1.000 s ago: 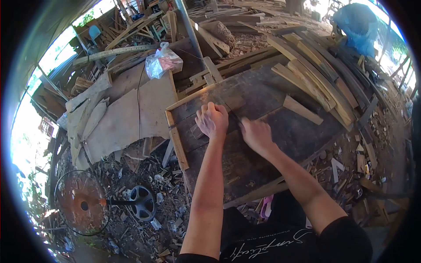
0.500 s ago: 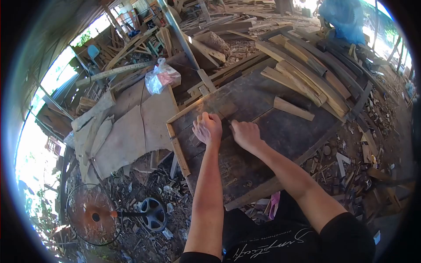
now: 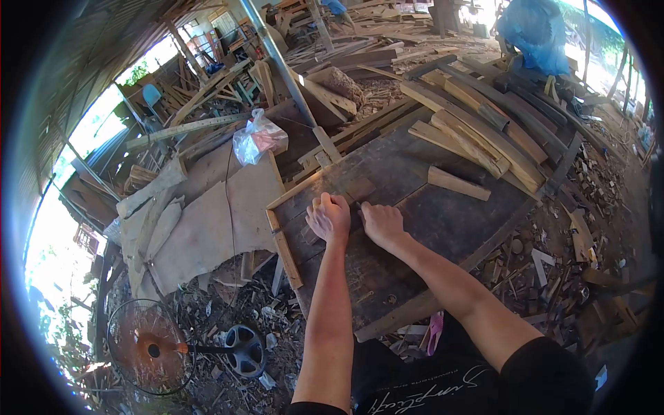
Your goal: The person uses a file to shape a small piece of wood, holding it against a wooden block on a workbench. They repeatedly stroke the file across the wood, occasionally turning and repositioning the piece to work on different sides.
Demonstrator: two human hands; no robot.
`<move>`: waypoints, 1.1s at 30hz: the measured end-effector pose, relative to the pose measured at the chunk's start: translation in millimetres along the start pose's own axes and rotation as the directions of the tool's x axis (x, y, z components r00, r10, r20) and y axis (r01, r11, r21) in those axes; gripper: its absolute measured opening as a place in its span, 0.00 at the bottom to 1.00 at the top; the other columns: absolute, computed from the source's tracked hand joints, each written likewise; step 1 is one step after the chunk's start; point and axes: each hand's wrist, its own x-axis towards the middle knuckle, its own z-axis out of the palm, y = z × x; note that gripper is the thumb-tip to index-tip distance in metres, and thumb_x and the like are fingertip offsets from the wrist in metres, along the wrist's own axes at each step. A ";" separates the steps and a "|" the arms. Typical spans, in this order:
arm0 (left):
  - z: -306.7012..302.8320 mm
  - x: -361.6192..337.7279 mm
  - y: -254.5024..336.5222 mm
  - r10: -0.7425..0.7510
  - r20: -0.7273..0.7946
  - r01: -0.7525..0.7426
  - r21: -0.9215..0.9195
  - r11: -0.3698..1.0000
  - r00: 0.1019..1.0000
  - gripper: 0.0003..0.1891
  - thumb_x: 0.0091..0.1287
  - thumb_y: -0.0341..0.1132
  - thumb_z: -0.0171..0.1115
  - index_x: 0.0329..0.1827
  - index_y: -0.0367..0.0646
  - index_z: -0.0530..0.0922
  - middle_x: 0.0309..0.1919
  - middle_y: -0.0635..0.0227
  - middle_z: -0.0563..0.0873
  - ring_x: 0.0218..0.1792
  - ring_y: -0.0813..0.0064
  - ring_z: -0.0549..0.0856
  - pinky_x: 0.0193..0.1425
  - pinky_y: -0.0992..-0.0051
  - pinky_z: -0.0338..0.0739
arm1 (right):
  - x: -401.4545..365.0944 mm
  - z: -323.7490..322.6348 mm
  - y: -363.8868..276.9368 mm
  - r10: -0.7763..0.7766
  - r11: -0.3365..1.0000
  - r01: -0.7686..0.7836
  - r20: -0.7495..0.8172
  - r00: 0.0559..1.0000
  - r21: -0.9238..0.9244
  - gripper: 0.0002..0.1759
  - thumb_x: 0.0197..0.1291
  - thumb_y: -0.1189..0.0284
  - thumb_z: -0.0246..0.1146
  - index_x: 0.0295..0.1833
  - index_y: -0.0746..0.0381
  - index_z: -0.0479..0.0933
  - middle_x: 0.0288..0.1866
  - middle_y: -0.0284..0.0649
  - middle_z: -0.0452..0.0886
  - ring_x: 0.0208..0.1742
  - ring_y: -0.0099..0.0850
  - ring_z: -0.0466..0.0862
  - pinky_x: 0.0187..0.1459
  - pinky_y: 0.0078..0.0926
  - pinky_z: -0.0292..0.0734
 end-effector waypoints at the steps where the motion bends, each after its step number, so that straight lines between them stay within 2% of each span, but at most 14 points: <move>1: 1.4 0.3 -0.5 -0.005 -0.018 0.005 0.002 1.000 1.000 0.10 0.63 0.40 0.56 0.29 0.45 0.80 0.33 0.59 0.84 0.39 0.54 0.83 0.44 0.55 0.74 | -3.9 0.9 1.7 0.000 1.000 0.000 -0.005 1.000 0.003 0.09 0.69 0.66 0.56 0.40 0.59 0.77 0.27 0.46 0.85 0.34 0.47 0.88 0.38 0.47 0.81; 4: 1.7 0.1 -0.4 -0.012 -0.012 0.012 0.002 1.000 1.000 0.10 0.63 0.40 0.56 0.28 0.45 0.79 0.32 0.59 0.84 0.39 0.54 0.82 0.43 0.55 0.74 | -38.8 -24.7 4.9 -0.002 1.000 0.003 0.025 1.000 -0.010 0.09 0.69 0.66 0.56 0.39 0.59 0.77 0.27 0.46 0.85 0.33 0.47 0.88 0.38 0.47 0.81; 6: 0.9 1.3 -0.8 -0.012 0.000 0.012 -0.010 1.000 1.000 0.10 0.63 0.40 0.56 0.28 0.45 0.79 0.32 0.59 0.84 0.39 0.54 0.83 0.44 0.55 0.74 | -58.5 -47.2 3.1 0.067 0.997 -0.062 0.154 0.986 -0.037 0.09 0.69 0.65 0.57 0.39 0.59 0.78 0.27 0.46 0.85 0.34 0.47 0.88 0.39 0.47 0.81; 7: 0.3 0.6 -0.8 -0.002 0.011 0.002 -0.017 1.000 1.000 0.10 0.63 0.40 0.56 0.28 0.45 0.79 0.32 0.59 0.84 0.39 0.54 0.83 0.44 0.55 0.74 | -57.2 -44.3 4.5 0.073 0.997 -0.068 0.164 0.984 -0.039 0.09 0.69 0.65 0.57 0.39 0.59 0.78 0.27 0.46 0.85 0.34 0.47 0.88 0.39 0.47 0.81; 9: 1.1 -0.4 -2.5 0.004 0.028 -0.003 -0.023 1.000 1.000 0.10 0.63 0.40 0.56 0.28 0.45 0.79 0.32 0.60 0.84 0.39 0.54 0.83 0.44 0.55 0.74 | -42.9 -32.3 4.0 0.039 0.999 -0.040 0.067 0.997 0.014 0.10 0.69 0.65 0.57 0.39 0.59 0.78 0.28 0.47 0.85 0.35 0.47 0.88 0.39 0.47 0.81; 14: -2.3 1.3 -1.4 -0.005 0.015 0.006 -0.040 0.999 1.000 0.11 0.63 0.40 0.56 0.28 0.43 0.80 0.34 0.57 0.86 0.39 0.50 0.83 0.45 0.53 0.75 | -0.2 -1.7 0.3 0.019 1.000 -0.019 0.027 0.999 0.020 0.10 0.68 0.65 0.57 0.39 0.59 0.78 0.29 0.48 0.85 0.35 0.48 0.88 0.40 0.47 0.81; 16: -1.0 -0.1 -1.0 0.005 0.013 -0.005 -0.008 1.000 1.000 0.10 0.63 0.39 0.57 0.27 0.45 0.79 0.32 0.60 0.85 0.38 0.55 0.82 0.44 0.56 0.74 | -10.1 -3.0 1.7 0.027 0.999 -0.028 0.036 0.999 0.025 0.09 0.68 0.66 0.57 0.39 0.59 0.78 0.29 0.48 0.85 0.35 0.49 0.88 0.40 0.47 0.81; 20: 4.1 1.4 -1.2 -0.002 -0.006 0.002 -0.003 1.000 1.000 0.10 0.63 0.39 0.57 0.27 0.45 0.79 0.32 0.60 0.85 0.38 0.55 0.83 0.44 0.56 0.74 | -44.7 -42.6 -1.0 0.065 0.998 -0.066 0.149 0.987 0.001 0.09 0.68 0.67 0.56 0.38 0.60 0.77 0.29 0.49 0.85 0.36 0.49 0.88 0.40 0.48 0.81; 22: 2.5 0.4 -1.6 0.011 -0.009 -0.011 -0.018 1.000 1.000 0.10 0.63 0.39 0.57 0.26 0.45 0.79 0.32 0.60 0.85 0.38 0.54 0.83 0.43 0.56 0.74 | -46.9 -37.1 -0.4 0.102 0.995 -0.103 0.189 0.977 -0.006 0.09 0.67 0.67 0.56 0.38 0.60 0.77 0.30 0.49 0.85 0.36 0.49 0.88 0.40 0.48 0.81; 24: 3.0 -0.6 -1.1 0.018 -0.021 -0.018 -0.016 1.000 1.000 0.10 0.63 0.39 0.57 0.26 0.45 0.79 0.31 0.59 0.85 0.37 0.54 0.83 0.43 0.56 0.74 | -21.1 -10.7 5.0 0.027 0.999 -0.028 0.026 0.999 0.043 0.11 0.69 0.64 0.59 0.38 0.60 0.77 0.27 0.49 0.84 0.31 0.52 0.86 0.34 0.51 0.79; 28: -2.1 0.7 0.2 0.004 -0.014 -0.004 -0.007 1.000 1.000 0.10 0.62 0.38 0.57 0.26 0.44 0.79 0.31 0.59 0.85 0.37 0.54 0.83 0.43 0.56 0.74 | 1.6 9.6 4.6 -0.033 0.999 0.034 -0.062 0.998 0.024 0.11 0.69 0.64 0.59 0.38 0.60 0.77 0.26 0.49 0.84 0.30 0.52 0.86 0.33 0.51 0.79; 30: -0.8 -0.2 -0.3 0.008 -0.021 -0.008 -0.014 1.000 1.000 0.10 0.63 0.38 0.57 0.26 0.44 0.79 0.31 0.59 0.85 0.38 0.54 0.83 0.43 0.56 0.74 | -12.7 -8.8 2.1 -0.001 1.000 0.001 0.025 1.000 0.010 0.08 0.67 0.68 0.58 0.39 0.60 0.77 0.28 0.47 0.85 0.33 0.50 0.87 0.38 0.50 0.80; 31: 0.9 -0.4 -0.7 0.014 -0.030 -0.014 -0.020 1.000 0.999 0.10 0.63 0.38 0.57 0.27 0.44 0.79 0.31 0.59 0.84 0.38 0.54 0.83 0.43 0.56 0.74 | -24.8 -21.6 1.6 -0.005 1.000 0.004 0.031 1.000 0.004 0.08 0.67 0.68 0.58 0.39 0.60 0.77 0.28 0.47 0.85 0.33 0.50 0.87 0.38 0.50 0.80; 33: 2.6 0.0 -2.0 0.003 -0.019 -0.003 -0.025 1.000 1.000 0.10 0.63 0.38 0.57 0.27 0.44 0.79 0.31 0.59 0.84 0.38 0.54 0.83 0.43 0.56 0.74 | -47.3 -43.2 0.0 0.057 0.998 -0.055 0.154 0.986 -0.018 0.09 0.68 0.66 0.58 0.39 0.60 0.78 0.29 0.48 0.85 0.33 0.50 0.87 0.39 0.49 0.80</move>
